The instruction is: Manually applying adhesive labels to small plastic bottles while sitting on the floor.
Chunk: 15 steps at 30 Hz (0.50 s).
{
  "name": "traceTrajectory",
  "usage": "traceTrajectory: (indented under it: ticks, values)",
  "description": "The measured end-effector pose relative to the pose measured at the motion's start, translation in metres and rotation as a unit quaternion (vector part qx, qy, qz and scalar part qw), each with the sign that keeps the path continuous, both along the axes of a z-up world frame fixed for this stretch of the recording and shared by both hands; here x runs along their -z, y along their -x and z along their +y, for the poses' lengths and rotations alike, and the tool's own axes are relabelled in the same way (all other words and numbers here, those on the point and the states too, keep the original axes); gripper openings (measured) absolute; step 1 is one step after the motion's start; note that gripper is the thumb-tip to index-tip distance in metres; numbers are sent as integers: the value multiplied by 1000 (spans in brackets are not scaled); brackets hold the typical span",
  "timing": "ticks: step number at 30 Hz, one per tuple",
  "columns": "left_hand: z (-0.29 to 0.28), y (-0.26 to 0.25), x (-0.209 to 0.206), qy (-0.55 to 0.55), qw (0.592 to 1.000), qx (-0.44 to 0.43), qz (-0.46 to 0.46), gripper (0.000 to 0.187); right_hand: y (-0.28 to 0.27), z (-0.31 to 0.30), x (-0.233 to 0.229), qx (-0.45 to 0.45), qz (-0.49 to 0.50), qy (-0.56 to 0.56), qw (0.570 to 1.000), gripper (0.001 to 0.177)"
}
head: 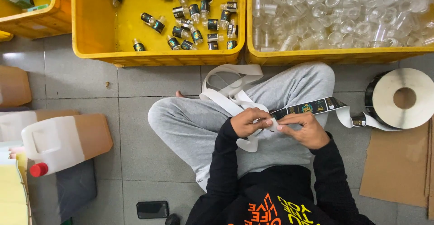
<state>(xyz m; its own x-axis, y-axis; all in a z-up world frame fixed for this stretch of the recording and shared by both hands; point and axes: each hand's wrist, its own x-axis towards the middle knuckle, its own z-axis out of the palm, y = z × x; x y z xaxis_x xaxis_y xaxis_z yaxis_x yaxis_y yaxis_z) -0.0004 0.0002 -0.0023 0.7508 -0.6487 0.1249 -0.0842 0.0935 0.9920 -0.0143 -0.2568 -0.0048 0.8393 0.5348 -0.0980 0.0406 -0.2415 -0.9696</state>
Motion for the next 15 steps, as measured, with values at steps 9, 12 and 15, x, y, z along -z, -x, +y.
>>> traceTrajectory:
  ticks: [9,12,15]
  values:
    - [20,6,25,-7,999,-32,38,22,-4,-30,1,117,-51,73,989,15]
    - [27,8,39,-51,995,-48,73,22,-9,-51,4,186,-79,84,976,22]
    - [28,12,59,-171,980,-79,69,38,-4,-69,10,291,-122,110,943,17]
